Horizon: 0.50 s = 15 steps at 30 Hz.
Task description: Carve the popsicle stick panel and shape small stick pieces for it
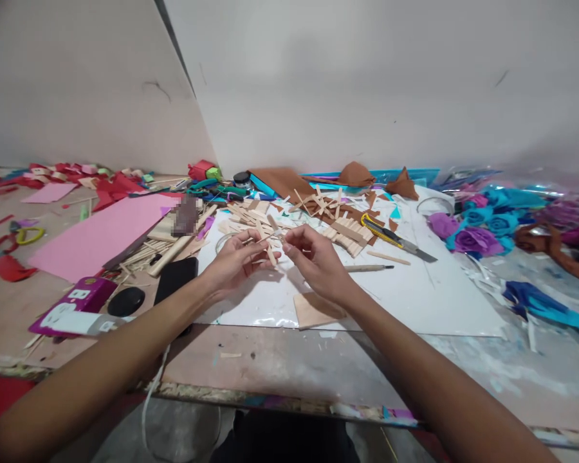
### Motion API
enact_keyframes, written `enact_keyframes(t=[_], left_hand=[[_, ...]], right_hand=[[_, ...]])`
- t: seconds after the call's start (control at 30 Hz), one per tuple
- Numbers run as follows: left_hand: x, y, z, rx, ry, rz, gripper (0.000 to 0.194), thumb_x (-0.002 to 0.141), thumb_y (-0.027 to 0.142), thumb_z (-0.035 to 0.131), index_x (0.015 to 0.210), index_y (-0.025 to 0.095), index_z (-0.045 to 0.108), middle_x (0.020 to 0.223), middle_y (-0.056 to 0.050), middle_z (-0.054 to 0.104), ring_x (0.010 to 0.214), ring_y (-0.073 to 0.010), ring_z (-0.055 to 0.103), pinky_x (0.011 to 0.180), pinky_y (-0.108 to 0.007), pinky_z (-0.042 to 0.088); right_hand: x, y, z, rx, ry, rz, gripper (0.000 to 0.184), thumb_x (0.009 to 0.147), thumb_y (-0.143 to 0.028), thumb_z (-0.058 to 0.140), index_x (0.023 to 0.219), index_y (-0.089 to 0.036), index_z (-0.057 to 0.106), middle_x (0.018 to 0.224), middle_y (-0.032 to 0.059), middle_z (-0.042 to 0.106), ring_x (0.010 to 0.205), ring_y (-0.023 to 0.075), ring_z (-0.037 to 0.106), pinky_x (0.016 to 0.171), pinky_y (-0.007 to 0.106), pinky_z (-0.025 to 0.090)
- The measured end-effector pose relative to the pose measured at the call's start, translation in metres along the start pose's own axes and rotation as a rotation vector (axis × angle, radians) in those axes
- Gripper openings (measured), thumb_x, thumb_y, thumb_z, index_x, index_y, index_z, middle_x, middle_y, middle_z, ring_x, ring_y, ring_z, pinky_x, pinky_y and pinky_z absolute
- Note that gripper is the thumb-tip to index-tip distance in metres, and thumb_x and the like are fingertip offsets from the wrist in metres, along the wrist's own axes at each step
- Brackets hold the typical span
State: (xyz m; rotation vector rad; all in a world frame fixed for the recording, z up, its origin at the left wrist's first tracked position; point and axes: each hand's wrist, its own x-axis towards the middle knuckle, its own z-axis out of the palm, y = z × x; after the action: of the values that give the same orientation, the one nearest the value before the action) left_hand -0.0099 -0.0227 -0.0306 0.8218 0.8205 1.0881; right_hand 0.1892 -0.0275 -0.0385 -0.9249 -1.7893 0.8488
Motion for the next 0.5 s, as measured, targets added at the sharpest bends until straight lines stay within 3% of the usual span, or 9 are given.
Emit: enact_keyframes(t=[0.2,0.37,0.5], left_hand=[[-0.0031,-0.0079,0.0004,0.039,-0.08,-0.022,0.047,0.074,0.016,0.088,0.111,0.018,0.059,0.083,0.0,0.073,0.075,-0.0176,0.078,0.066,-0.025,0.064],[-0.0075,-0.0097,0.0016,0.095,-0.138,-0.057,0.03,0.074,0.019,0.09,0.094,0.011,0.069,0.084,-0.006,0.076,0.077,-0.0163,0.076,0.069,-0.026,0.065],[-0.0089,-0.0112,0.0021,0.104,-0.15,-0.082,0.029,0.076,0.028,0.09,0.09,0.009,0.072,0.082,-0.009,0.077,0.081,-0.0189,0.077,0.068,-0.025,0.065]], right_hand=[[-0.0027,0.0079,-0.0069,-0.037,0.027,-0.038,0.012,0.1,-0.032,0.062,0.102,-0.02,0.06,0.091,0.0023,0.063,0.076,0.0131,0.059,0.066,0.027,0.048],[-0.0038,0.0075,-0.0085,-0.152,0.038,-0.089,0.007,0.101,-0.027,0.059,0.101,-0.02,0.06,0.087,0.0015,0.063,0.073,0.0137,0.059,0.066,0.029,0.047],[-0.0052,0.0053,-0.0091,-0.273,0.068,-0.131,0.002,0.099,-0.022,0.059,0.099,-0.02,0.06,0.084,0.0014,0.064,0.072,0.0147,0.058,0.068,0.031,0.045]])
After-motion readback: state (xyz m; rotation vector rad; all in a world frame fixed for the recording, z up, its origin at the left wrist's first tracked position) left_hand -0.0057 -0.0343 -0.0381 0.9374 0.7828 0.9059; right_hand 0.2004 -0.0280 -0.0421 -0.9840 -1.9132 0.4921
